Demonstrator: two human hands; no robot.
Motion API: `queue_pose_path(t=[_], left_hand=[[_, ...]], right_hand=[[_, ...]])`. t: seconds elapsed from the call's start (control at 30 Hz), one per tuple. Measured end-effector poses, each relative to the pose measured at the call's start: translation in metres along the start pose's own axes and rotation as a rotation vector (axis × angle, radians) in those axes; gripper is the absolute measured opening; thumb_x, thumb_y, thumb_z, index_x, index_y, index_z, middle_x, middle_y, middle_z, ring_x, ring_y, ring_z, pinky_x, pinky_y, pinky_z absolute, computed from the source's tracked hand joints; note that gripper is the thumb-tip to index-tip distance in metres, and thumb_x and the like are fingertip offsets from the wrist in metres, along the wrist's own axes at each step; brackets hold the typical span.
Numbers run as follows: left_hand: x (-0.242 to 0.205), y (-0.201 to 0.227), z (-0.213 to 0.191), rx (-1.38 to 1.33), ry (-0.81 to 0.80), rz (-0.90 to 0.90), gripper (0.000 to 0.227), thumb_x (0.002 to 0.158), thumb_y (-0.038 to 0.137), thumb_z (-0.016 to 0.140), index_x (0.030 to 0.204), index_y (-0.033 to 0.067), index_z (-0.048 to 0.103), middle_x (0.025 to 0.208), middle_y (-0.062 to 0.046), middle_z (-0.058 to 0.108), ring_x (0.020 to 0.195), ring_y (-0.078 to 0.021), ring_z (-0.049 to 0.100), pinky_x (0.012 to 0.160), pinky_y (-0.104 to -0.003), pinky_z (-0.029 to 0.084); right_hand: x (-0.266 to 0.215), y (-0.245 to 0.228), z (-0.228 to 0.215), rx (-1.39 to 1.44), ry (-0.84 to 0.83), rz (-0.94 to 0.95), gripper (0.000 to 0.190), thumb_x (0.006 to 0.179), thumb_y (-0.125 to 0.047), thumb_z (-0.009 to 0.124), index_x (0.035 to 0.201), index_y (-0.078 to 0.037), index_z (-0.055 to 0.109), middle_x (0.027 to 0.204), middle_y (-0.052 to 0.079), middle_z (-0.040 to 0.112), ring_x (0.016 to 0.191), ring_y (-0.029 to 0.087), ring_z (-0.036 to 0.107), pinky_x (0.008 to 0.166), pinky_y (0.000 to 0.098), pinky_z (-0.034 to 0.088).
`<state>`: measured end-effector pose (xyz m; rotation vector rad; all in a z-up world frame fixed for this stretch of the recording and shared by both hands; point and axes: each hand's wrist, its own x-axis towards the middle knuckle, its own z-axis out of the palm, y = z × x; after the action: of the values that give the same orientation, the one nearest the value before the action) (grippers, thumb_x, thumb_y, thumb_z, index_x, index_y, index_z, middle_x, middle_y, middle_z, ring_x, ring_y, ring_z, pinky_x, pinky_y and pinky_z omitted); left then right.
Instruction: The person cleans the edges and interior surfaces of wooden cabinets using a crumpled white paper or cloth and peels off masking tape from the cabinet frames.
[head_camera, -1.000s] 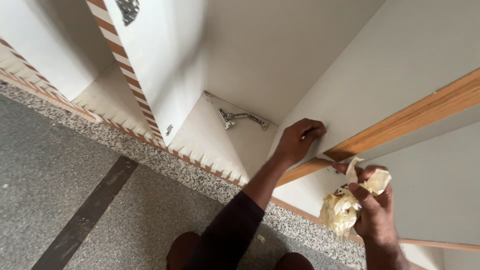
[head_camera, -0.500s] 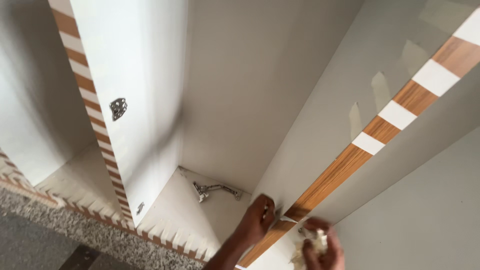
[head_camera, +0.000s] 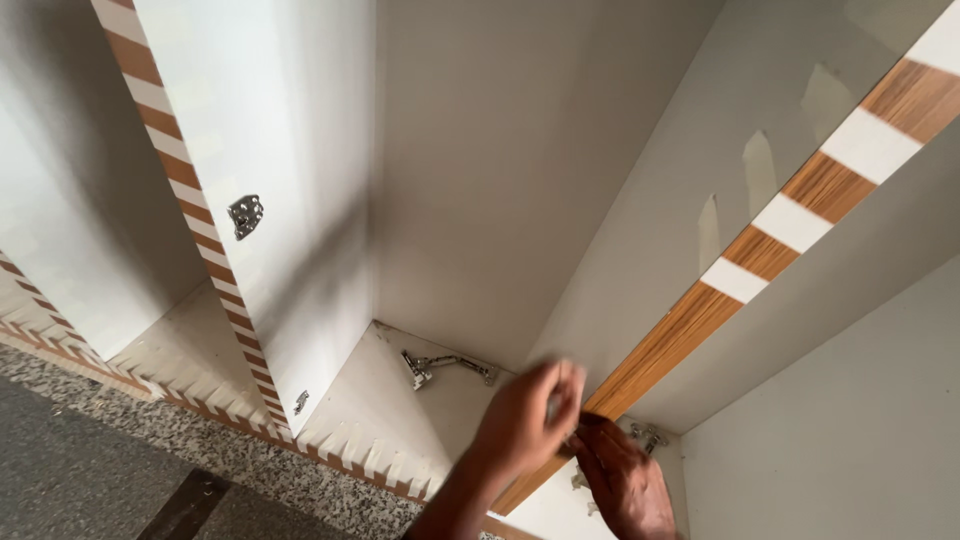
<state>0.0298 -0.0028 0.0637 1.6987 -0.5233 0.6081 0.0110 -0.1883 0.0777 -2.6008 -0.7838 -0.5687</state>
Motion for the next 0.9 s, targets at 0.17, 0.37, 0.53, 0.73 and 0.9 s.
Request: queue_pose_path(t=[0.17,0.37,0.53,0.73,0.9], left_hand=[[0.125,0.043,0.014,-0.269,0.315,0.325,0.034,0.105,0.003,0.059,0.138,0.0089,0.062,0.132,-0.012,0.07,0.119,-0.023,0.071,0.099,-0.033,0.063],[0.181,0.061,0.02,-0.393,0.324,0.47,0.029,0.112,0.007,0.061,0.139,0.0152,0.064,0.123,-0.004,0.07,0.102,-0.0116,0.074,0.092,-0.025,0.067],[0.191,0.064,0.013,-0.325,0.362,0.567,0.005,0.111,0.014,0.066,0.115,0.0127,0.068,0.113,0.0,0.072,0.104,-0.0119,0.075,0.093,-0.025,0.067],[0.187,0.061,-0.001,-0.317,0.238,0.577,0.005,0.106,0.004,0.058,0.104,0.0077,0.056,0.095,-0.001,0.056,0.082,-0.0133,0.056,0.075,-0.031,0.053],[0.134,0.079,-0.021,-0.518,-0.008,0.421,0.012,0.105,0.02,0.05,0.098,0.0113,0.051,0.089,0.001,0.05,0.074,-0.0088,0.048,0.065,-0.027,0.045]], right_hand=[[-0.011,0.013,0.016,-0.086,0.122,-0.069,0.01,0.087,-0.016,0.076,0.095,-0.009,0.075,0.098,0.003,0.077,0.086,0.02,0.077,0.074,0.0365,0.064],[-0.015,0.022,0.031,-0.057,0.179,-0.438,0.016,0.081,-0.011,0.08,0.094,-0.008,0.073,0.09,0.005,0.074,0.078,0.023,0.072,0.068,0.038,0.059],[-0.052,0.036,0.04,0.252,0.068,-0.314,0.019,0.085,-0.013,0.074,0.102,-0.007,0.07,0.094,0.006,0.074,0.077,0.02,0.073,0.067,0.0336,0.06],[-0.041,0.039,-0.035,0.418,0.402,0.473,0.011,0.098,-0.009,0.066,0.102,-0.001,0.061,0.095,0.01,0.078,0.078,0.018,0.074,0.069,0.0348,0.062],[0.026,-0.008,-0.129,0.465,0.494,-0.11,0.079,0.095,-0.009,0.07,0.154,-0.008,0.018,0.094,0.007,0.063,0.079,0.006,0.069,0.068,0.0235,0.06]])
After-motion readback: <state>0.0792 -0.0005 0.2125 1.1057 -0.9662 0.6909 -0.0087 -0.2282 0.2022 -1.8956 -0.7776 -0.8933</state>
